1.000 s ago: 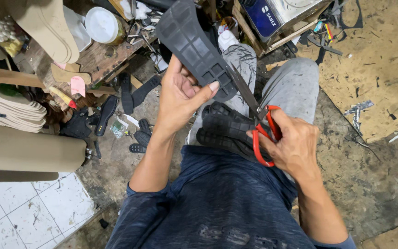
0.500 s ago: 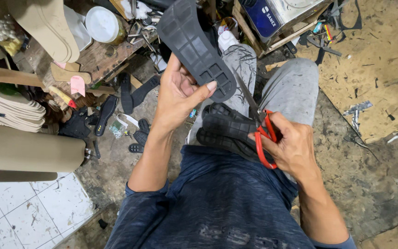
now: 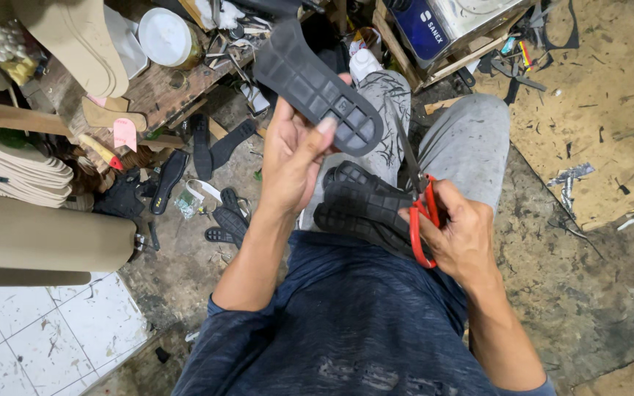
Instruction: The person sits on the floor and uses red-handled shears to trim the edges of a black rubber shoe sole. They repeatedly rotate the sole and cut along its perimeter, removing small strips of material throughout the clip.
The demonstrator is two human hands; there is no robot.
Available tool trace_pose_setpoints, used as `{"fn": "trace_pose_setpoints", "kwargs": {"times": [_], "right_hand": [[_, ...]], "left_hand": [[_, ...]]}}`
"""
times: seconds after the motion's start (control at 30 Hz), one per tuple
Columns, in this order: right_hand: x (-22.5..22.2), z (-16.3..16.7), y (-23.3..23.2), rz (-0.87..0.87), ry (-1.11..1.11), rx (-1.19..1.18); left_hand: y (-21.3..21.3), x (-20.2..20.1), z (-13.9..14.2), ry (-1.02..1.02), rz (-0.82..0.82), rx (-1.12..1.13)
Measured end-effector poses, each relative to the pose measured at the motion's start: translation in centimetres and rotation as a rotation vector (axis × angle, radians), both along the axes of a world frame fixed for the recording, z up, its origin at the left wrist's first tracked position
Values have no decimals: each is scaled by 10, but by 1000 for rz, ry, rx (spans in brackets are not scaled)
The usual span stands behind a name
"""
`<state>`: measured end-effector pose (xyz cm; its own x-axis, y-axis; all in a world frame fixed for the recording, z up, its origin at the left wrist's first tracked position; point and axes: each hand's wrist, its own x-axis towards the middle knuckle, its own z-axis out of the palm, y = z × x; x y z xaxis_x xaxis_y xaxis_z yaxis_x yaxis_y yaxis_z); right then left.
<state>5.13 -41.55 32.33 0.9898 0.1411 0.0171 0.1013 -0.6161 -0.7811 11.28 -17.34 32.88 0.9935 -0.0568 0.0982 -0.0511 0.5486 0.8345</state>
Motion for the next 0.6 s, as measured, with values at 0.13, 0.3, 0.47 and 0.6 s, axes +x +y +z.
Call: {"fn": "trace_pose_setpoints", "kwargs": {"times": [0.13,0.3,0.47,0.6], "right_hand": [[-2,-6,-4,-23,24,66],[-4,-9,-3,-36,59,102],[-4,-7,-3,-44,68,105],[-4,-6,-3,-40,81,114]], "left_hand": [[4,0,-6,53,-100,-233],[4,2,-18,187,-101,-461],[2,4,-23,265,-113,-578],[1,5,-21,288,-147,-635]]}}
